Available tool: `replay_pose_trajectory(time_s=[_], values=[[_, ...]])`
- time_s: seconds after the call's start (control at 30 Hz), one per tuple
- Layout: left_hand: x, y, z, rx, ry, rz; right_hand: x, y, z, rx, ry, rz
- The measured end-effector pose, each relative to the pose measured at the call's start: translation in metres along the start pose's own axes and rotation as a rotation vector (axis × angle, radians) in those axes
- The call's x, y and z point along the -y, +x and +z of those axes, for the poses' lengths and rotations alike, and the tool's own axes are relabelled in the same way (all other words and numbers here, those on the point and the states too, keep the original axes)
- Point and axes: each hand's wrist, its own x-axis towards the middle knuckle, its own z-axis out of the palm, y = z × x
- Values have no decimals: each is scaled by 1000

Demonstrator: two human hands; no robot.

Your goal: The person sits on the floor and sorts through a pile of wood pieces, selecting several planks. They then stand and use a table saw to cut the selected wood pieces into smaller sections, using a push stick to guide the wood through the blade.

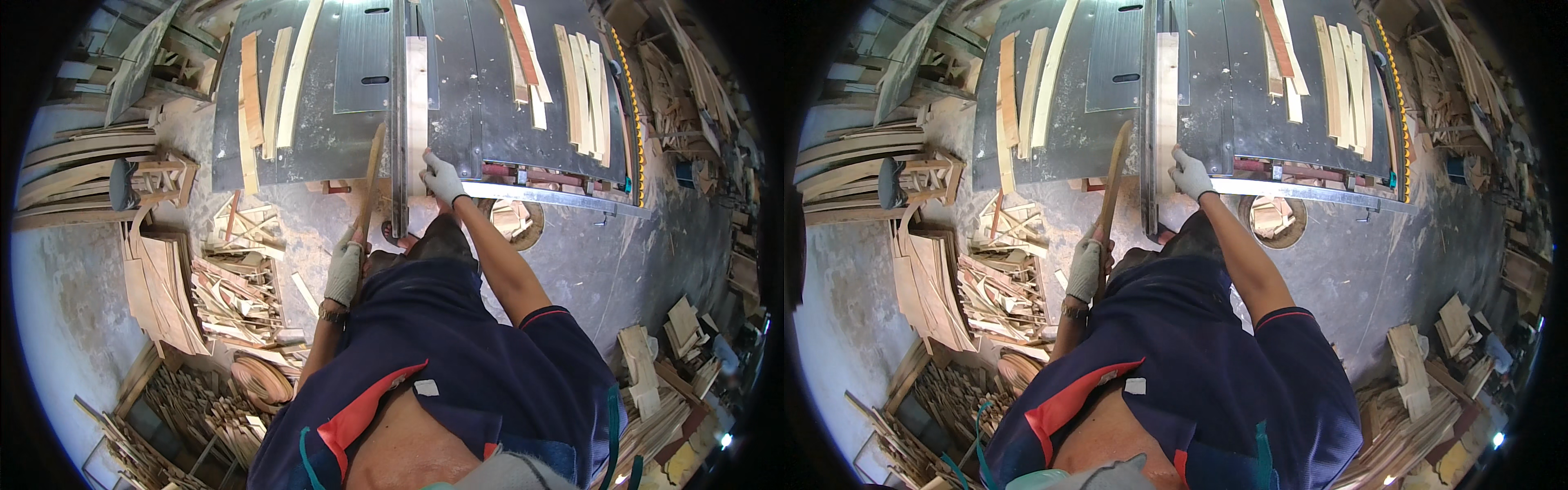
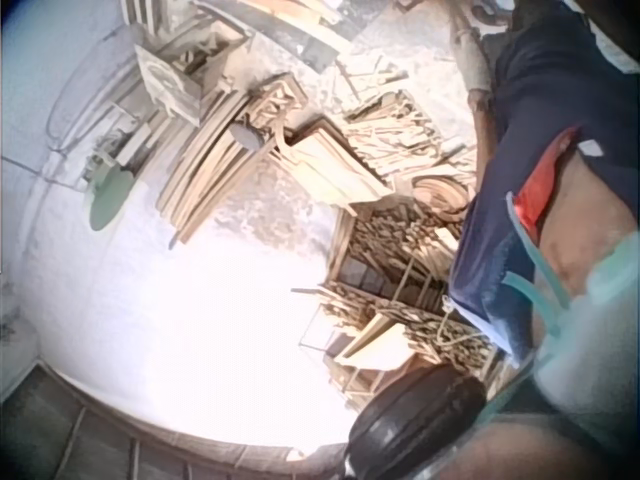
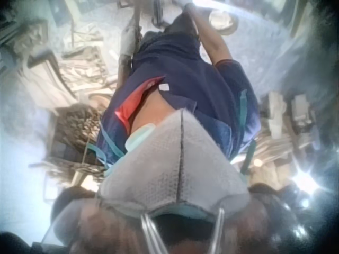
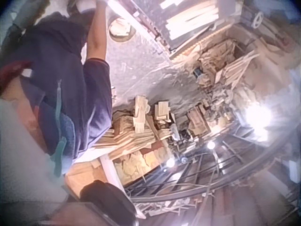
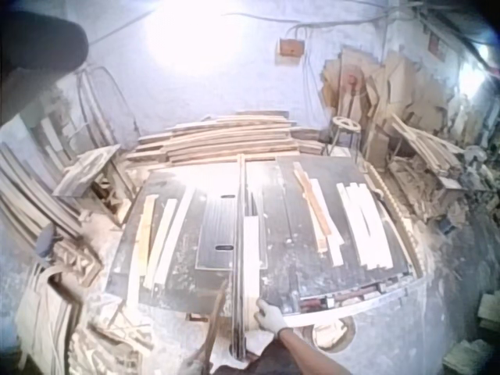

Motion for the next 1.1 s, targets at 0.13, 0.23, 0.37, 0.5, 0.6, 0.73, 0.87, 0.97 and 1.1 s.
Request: replay_pose_trajectory(time_s=[0.13, 0.23, 0.37, 0.5, 0.6, 0.73, 0.87, 0.97, 1.1], values=[[-2, 5, 12, 39, 22, -57, -19, 21, 3, 4, 96, 8], [4, 9, 14, 55, 98, -103, -11, 31, 1, 33, 183, 80], [15, 16, 15, 140, 187, -116, -41, 52, 0, -97, -12, -180], [24, 2, 20, 99, 158, -126, -17, 55, -8, 21, 26, 17], [25, -5, 27, 67, 165, -143, -50, 76, -2, -167, -47, -257], [49, -16, 24, 22, 201, -182, -29, 73, -5, -41, 28, -54], [72, -21, 45, -59, 154, -105, -22, 71, -14, 11, -26, -33], [99, -9, 60, -106, 150, -11, -24, 72, -14, 34, 45, -3], [113, -2, 77, -188, 26, -51, -9, 65, -24, 142, 18, 49]])
